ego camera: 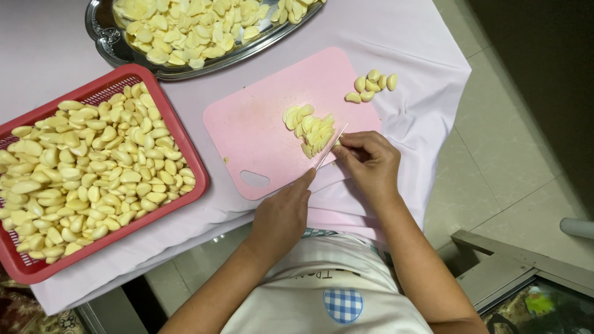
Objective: Slicing peeled garlic cloves into thin slices using a knife on a cutting board.
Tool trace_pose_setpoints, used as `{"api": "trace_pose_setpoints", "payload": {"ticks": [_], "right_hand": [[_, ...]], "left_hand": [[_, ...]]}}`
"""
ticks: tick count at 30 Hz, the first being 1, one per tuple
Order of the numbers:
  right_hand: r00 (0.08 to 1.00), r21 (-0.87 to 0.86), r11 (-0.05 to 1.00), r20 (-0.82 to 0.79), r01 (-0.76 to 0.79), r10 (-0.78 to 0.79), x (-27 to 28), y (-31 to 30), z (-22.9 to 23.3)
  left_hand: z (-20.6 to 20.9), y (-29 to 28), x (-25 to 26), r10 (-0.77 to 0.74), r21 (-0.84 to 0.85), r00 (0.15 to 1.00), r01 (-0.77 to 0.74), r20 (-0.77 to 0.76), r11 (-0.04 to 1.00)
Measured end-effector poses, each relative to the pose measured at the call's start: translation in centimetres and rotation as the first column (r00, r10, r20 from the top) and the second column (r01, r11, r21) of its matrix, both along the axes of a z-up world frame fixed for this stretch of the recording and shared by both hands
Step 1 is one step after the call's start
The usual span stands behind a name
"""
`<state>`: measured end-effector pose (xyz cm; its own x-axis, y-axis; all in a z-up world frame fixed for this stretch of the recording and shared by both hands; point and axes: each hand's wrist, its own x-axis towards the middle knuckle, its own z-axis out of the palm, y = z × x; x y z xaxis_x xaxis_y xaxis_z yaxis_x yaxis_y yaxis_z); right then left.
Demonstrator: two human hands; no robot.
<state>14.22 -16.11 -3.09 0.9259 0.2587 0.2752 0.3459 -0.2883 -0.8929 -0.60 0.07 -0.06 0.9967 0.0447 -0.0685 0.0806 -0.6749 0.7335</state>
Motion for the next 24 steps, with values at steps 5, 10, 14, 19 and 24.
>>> {"api": "trace_pose_setpoints", "payload": {"ticks": [5,10,14,19,24], "right_hand": [[1.0,0.004,1.0,-0.007,0.002,-0.002,0.0,0.0,0.0],[1.0,-0.004,1.0,-0.012,0.007,-0.007,0.1,0.0,0.0],[0.999,0.013,1.0,-0.036,0.009,-0.008,0.1,-0.1,-0.4],[1.0,0.015,1.0,-0.011,0.008,-0.008,-0.1,0.0,-0.2],[1.0,0.032,0.999,-0.02,0.012,-0.011,-0.2,0.0,-0.3]], "left_hand": [[-0.5,-0.2,0.5,-0.004,0.043,1.0,0.004,0.009,0.999],[-0.2,-0.5,1.0,0.005,0.044,1.0,-0.005,-0.001,0.999],[-0.2,-0.8,1.7,-0.005,0.108,1.0,0.004,0.012,0.994],[-1.2,-1.2,2.6,-0.027,0.237,0.998,0.013,0.055,0.971],[-1.1,-0.3,2.6,0.03,0.014,0.999,-0.031,0.04,0.999]]}}
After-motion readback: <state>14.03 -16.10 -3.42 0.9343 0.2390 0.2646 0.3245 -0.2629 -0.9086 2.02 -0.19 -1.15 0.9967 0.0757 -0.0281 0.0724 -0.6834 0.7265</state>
